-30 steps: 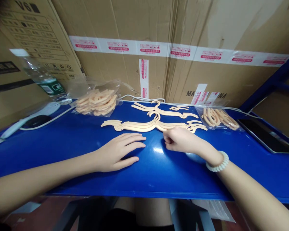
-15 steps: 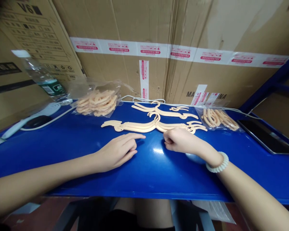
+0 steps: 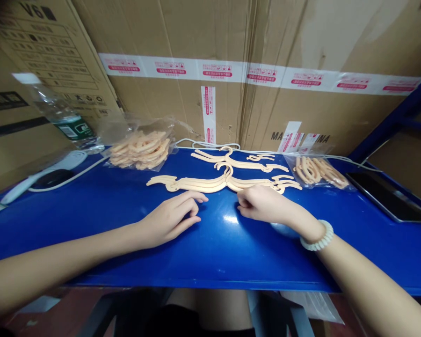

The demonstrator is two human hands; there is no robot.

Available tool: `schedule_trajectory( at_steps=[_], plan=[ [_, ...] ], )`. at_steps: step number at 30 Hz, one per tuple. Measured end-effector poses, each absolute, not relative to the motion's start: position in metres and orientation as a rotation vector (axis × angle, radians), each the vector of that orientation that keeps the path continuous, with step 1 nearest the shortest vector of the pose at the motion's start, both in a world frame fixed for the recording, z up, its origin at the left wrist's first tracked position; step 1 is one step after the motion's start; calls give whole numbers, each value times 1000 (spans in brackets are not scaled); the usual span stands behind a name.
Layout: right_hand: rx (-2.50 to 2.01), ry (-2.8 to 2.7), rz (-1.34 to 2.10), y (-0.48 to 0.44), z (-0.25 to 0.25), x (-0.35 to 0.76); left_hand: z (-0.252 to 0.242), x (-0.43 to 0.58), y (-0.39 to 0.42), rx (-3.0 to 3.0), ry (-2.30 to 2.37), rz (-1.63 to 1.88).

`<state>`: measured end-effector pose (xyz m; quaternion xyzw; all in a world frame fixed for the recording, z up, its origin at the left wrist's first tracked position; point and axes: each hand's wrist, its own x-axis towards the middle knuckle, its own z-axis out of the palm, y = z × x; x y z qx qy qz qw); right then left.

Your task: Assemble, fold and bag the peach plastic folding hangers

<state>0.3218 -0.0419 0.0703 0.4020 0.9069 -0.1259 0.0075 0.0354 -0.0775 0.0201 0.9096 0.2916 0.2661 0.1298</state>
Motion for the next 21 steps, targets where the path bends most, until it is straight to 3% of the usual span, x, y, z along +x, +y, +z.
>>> schedule_trajectory(
  at_steps=[21],
  plan=[
    [1213, 2833, -376, -42, 73, 321, 18, 35, -75, 2688, 759, 780]
  ],
)
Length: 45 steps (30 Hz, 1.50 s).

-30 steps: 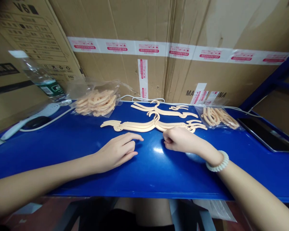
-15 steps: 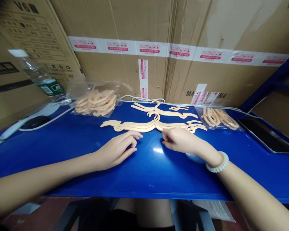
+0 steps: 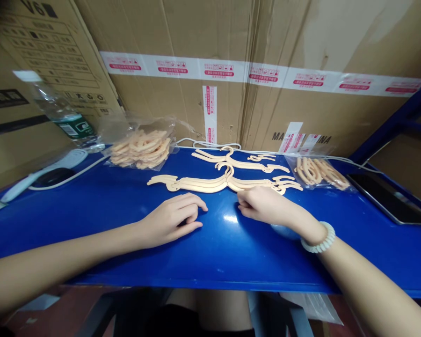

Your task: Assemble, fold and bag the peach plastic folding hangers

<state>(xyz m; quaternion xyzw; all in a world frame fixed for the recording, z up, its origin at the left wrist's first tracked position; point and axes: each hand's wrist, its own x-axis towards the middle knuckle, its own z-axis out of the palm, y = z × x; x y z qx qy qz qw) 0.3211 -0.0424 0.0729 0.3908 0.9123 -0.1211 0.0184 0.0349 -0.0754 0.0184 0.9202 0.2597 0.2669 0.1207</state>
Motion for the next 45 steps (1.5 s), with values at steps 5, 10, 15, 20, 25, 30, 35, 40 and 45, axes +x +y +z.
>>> schedule_trajectory(
  at_steps=[5, 10, 15, 20, 25, 30, 35, 40, 45],
  plan=[
    [1222, 2845, -380, -42, 71, 322, 18, 35, -76, 2645, 781, 769],
    [1258, 2845, -404, -42, 72, 321, 19, 36, -76, 2667, 785, 763],
    [1269, 2855, -404, -41, 70, 322, 20, 36, -76, 2712, 731, 754],
    [1257, 2878, -451, -40, 67, 327, 21, 35, -76, 2737, 721, 736],
    [1306, 3028, -536, -33, 77, 334, 22, 34, -75, 2757, 696, 701],
    [1639, 3236, -271, -9, 82, 358, 23, 33, -74, 2773, 659, 671],
    [1901, 3008, -29, 21, 83, 371, 22, 33, -71, 2803, 612, 684],
    [1941, 2591, 215, 57, 89, 355, 20, 32, -69, 2816, 574, 674],
    [1900, 2451, 207, 92, 84, 344, 22, 32, -69, 2841, 571, 637]
  ],
)
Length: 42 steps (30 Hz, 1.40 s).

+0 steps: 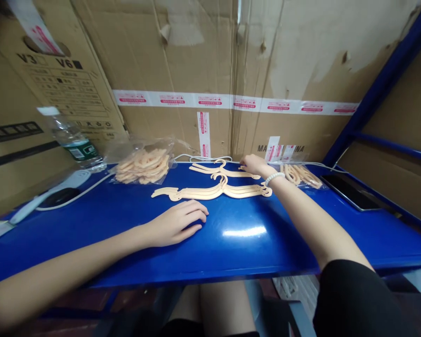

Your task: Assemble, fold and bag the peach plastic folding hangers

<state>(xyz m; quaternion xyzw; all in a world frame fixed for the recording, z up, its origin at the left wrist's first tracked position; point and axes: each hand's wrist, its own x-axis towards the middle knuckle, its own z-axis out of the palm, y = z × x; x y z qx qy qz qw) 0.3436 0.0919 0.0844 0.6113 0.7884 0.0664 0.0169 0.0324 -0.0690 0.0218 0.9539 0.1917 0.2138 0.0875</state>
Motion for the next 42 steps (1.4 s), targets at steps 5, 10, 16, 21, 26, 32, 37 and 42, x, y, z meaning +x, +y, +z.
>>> schedule_trajectory(
  at_steps=[5, 10, 16, 21, 26, 32, 37, 42],
  plan=[
    [1870, 2399, 214, 105, 73, 340, 25, 33, -69, 2849, 565, 613],
    [1833, 2429, 235, 108, 70, 342, 23, 32, -69, 2859, 558, 618],
    [1817, 2482, 247, 109, 72, 350, 22, 32, -69, 2876, 543, 631],
    [1820, 2622, 310, 100, 76, 357, 24, 32, -69, 2872, 550, 635],
    [1811, 2876, 393, 76, 92, 355, 22, 33, -68, 2775, 551, 689],
    [1515, 3396, 328, 15, 101, 341, 23, 36, -75, 2491, 575, 822],
    [1531, 3731, -408, -35, 89, 314, 24, 39, -78, 2261, 651, 820],
    [1392, 3262, -1823, -63, 62, 279, 20, 41, -71, 1947, 721, 855]
  ],
)
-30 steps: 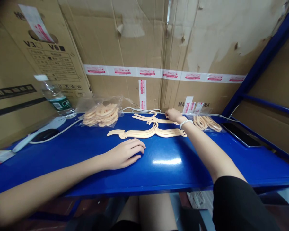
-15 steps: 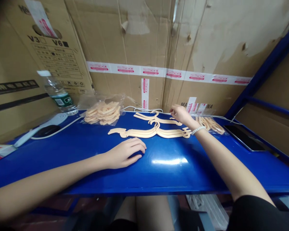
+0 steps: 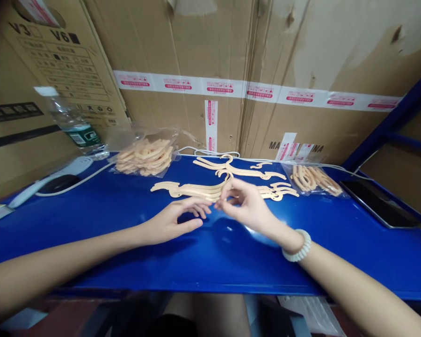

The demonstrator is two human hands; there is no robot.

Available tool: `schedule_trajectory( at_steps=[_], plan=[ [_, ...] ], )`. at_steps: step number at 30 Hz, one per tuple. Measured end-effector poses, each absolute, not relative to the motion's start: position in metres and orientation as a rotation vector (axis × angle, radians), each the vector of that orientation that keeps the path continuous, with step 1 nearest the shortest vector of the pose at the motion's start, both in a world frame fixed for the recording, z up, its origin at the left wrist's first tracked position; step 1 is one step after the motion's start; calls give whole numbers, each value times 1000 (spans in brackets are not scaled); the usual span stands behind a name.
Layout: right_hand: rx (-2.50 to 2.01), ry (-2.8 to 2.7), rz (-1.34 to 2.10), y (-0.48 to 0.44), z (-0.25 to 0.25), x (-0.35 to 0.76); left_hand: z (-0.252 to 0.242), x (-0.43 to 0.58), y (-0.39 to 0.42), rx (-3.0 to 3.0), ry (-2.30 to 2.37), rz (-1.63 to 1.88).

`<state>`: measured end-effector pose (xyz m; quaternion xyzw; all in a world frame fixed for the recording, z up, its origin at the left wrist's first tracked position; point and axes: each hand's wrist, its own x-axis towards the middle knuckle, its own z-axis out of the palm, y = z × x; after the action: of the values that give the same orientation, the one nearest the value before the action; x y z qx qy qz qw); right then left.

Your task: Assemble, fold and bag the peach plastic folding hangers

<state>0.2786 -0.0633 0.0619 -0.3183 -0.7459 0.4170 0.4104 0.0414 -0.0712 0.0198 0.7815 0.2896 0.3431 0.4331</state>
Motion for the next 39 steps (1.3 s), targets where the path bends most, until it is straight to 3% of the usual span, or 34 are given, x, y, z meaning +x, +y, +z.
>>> schedule_trajectory(
  at_steps=[3, 8, 15, 19, 32, 39],
  plan=[
    [-824, -1904, 1224, -73, 46, 264, 18, 42, -67, 1787, 707, 924],
    [-859, -2008, 1096, -63, 45, 268, 17, 42, -62, 1657, 729, 960],
    [-1194, -2205, 198, 5, 63, 340, 19, 41, -60, 1548, 834, 929],
    [-1462, -2333, -72, 36, 50, 373, 21, 41, -60, 1472, 796, 954],
    [-1498, -2368, -137, 46, 45, 369, 23, 40, -58, 1357, 788, 1021],
    [-1395, -2230, 72, 37, 55, 378, 32, 30, -49, 1187, 806, 1140]
  ],
)
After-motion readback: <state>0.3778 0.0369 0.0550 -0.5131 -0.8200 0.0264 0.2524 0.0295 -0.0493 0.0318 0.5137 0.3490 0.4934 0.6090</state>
